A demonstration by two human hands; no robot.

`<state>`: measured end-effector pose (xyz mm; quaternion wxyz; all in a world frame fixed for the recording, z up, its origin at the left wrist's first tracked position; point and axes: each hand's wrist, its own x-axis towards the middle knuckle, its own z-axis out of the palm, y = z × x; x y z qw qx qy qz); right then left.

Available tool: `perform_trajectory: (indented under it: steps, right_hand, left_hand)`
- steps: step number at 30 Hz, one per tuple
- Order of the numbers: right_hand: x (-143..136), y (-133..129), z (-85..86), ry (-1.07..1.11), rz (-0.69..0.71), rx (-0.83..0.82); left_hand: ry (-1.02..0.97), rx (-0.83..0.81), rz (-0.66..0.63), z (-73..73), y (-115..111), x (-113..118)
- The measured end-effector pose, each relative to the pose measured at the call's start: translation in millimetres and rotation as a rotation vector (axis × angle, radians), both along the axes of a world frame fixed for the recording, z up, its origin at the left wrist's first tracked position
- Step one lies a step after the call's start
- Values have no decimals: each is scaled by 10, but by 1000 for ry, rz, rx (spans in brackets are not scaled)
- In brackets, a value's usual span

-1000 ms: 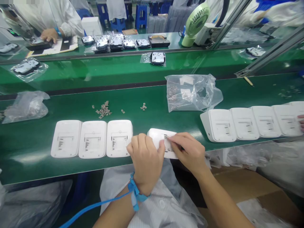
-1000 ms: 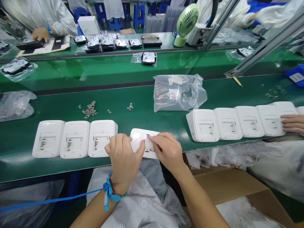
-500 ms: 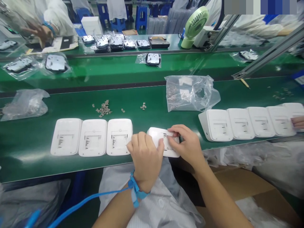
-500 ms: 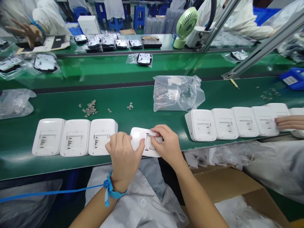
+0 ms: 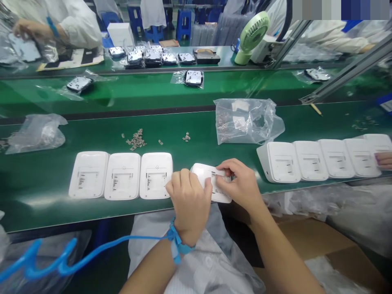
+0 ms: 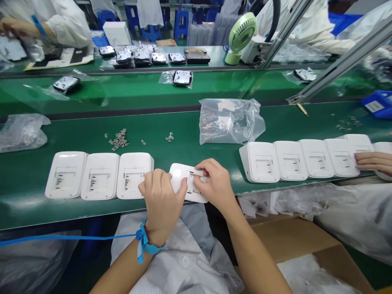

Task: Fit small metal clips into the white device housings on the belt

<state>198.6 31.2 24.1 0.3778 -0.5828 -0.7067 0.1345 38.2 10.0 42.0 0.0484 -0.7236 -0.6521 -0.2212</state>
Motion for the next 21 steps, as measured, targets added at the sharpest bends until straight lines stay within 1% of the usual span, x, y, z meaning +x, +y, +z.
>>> perform_trajectory:
  steps: [2, 4, 6, 8, 10, 11, 13, 14, 16, 17, 18, 21]
  right_hand:
    - [-37, -24, -1, -31, -33, -1]
    - [-82, -58, -16, -59, -63, 3]
    - [-142, -84, -50, -64, -69, -2]
    - [-220, -88, -94, -22, -41, -22]
    - [-303, -77, -131, 59, 11, -58]
    - [-339, -73, -139, 111, 40, -81]
    - [-379, -86, -120, 226, 67, -104]
    - [-378, -108, -89, 280, 56, -86]
    - [-334, -182, 14, 355, 22, 18]
    - [-297, -230, 81, 359, 20, 86]
    - [-254, -280, 153, 336, 42, 142]
    - [-119, -400, 337, 176, 200, 232]
  left_hand:
    - [-21, 20, -12, -23, 18, -16]
    - [-107, 73, -16, -48, 21, -49]
    - [-282, 138, -36, -62, -11, -97]
    - [-567, 151, -126, -53, -82, -143]
    - [-921, 79, -223, -27, -169, -166]
    - [-1095, 21, -244, -13, -204, -166]
    - [-1386, -100, -225, 6, -239, -144]
    - [-1496, -158, -208, 9, -237, -127]
    - [-1651, -262, -196, 5, -206, -85]
    - [-1700, -304, -202, 4, -185, -61]
    - [-1743, -345, -217, 6, -166, -36]
    - [-1894, -511, -327, 55, -135, 46]
